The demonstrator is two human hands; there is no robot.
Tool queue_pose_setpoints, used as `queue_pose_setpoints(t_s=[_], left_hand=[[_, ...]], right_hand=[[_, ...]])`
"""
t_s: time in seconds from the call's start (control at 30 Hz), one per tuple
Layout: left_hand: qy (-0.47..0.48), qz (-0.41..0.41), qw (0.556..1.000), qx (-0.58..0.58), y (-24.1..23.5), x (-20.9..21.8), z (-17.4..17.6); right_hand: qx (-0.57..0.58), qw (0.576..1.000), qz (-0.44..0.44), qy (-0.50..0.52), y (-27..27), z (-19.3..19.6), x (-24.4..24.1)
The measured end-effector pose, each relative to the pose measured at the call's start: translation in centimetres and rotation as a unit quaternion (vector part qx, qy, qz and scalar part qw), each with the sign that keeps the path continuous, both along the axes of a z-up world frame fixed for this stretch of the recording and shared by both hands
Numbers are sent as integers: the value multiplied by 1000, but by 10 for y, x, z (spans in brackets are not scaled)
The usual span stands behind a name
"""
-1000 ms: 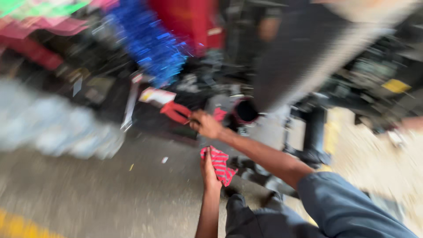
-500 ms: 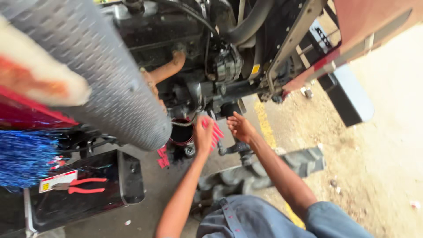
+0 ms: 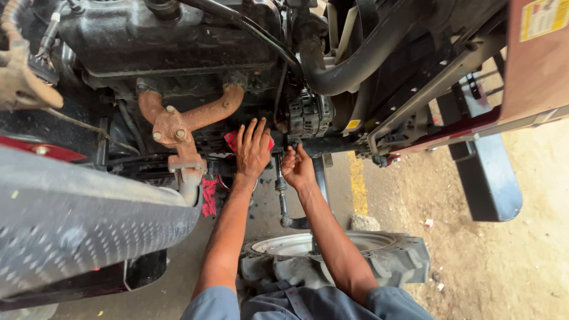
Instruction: The person wipes the underside of a vehicle's engine compartment using a red and white striped cloth. They repeatedly reach into the engine bay to clean various components, including a metal pipe and the alternator area, while standing on the ground.
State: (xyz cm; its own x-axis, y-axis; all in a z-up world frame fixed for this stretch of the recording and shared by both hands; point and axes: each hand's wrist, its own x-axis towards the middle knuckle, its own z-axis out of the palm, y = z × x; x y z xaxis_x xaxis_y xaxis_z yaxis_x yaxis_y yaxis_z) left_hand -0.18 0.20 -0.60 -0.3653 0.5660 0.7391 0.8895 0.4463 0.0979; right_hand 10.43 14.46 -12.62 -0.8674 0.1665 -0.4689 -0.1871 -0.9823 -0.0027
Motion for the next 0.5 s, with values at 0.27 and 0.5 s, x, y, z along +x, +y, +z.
queue_pose_setpoints(t_s=[0.27, 0.5], left_hand=[[-12, -3, 1000, -4, 1, -2, 1], [-11, 3, 1000, -28, -3, -3, -1]], right_hand=[[-17, 998, -13, -51, 5, -8, -8], [-7, 996, -41, -80, 2, -8, -19]])
